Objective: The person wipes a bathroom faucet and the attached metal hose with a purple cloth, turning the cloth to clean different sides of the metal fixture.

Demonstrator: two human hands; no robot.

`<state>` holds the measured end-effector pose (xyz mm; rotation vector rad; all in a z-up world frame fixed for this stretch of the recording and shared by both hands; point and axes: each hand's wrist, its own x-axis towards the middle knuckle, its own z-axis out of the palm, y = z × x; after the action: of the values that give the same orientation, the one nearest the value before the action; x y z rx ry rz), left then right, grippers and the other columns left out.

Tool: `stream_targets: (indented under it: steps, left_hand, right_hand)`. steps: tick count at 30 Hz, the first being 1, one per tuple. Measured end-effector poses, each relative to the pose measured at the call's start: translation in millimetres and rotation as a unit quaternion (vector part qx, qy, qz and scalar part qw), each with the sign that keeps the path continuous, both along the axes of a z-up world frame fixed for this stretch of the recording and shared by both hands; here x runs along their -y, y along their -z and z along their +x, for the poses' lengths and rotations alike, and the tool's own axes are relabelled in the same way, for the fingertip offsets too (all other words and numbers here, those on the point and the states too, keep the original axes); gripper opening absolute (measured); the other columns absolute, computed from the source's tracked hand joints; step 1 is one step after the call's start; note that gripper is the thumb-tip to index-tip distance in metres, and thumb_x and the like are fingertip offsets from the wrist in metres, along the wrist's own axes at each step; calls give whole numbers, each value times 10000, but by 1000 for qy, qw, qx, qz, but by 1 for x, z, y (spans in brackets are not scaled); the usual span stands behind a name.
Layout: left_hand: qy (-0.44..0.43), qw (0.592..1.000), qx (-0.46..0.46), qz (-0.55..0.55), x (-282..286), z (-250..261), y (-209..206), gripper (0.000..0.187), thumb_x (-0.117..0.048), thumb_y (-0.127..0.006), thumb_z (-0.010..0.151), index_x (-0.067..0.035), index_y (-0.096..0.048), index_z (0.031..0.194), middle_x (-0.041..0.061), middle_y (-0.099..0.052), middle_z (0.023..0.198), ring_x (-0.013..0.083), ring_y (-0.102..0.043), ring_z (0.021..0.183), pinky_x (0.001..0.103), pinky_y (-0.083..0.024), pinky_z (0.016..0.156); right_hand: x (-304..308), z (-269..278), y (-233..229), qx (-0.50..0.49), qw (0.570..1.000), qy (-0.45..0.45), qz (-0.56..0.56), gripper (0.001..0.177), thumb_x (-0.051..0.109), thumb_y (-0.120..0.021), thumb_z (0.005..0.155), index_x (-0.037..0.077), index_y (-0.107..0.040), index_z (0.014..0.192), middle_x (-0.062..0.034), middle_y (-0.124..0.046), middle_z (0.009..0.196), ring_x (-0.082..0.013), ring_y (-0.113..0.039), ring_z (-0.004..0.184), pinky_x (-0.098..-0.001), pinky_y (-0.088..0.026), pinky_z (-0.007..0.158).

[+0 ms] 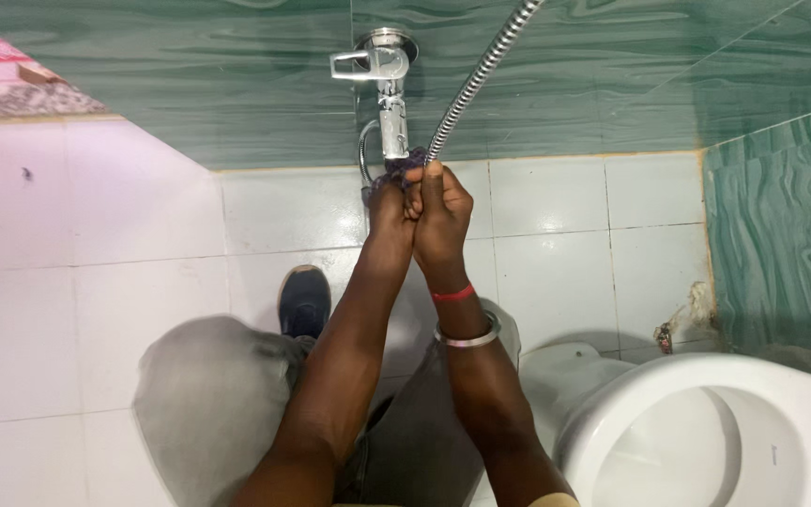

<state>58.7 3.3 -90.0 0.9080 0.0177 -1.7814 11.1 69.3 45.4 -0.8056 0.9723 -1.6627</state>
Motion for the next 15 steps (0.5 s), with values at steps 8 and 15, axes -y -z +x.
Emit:
stream_targets:
  steps: [8, 15]
  left_hand:
    - [-24, 982, 103, 159, -22, 42, -52, 248, -202, -436, 1070, 12, -538, 996, 64, -529, 580, 142, -434, 390, 281, -304, 306]
    - [31, 984, 79, 156, -22, 62, -71, 266, -283, -466, 1077, -36, -521, 999, 59, -498, 624, 139, -432, 418, 288, -361, 353]
  right_hand:
    - [-46, 26, -26, 123, 992, -12, 28, 390, 340, -507, 1101, 20, -643, 923, 13, -474, 620, -101, -458, 583, -285, -459, 613]
    - [-71, 33, -46, 145, 989, -8, 23, 388, 324, -509, 1108, 8, -644, 930, -1, -479, 624, -123, -484, 599, -320, -496, 683]
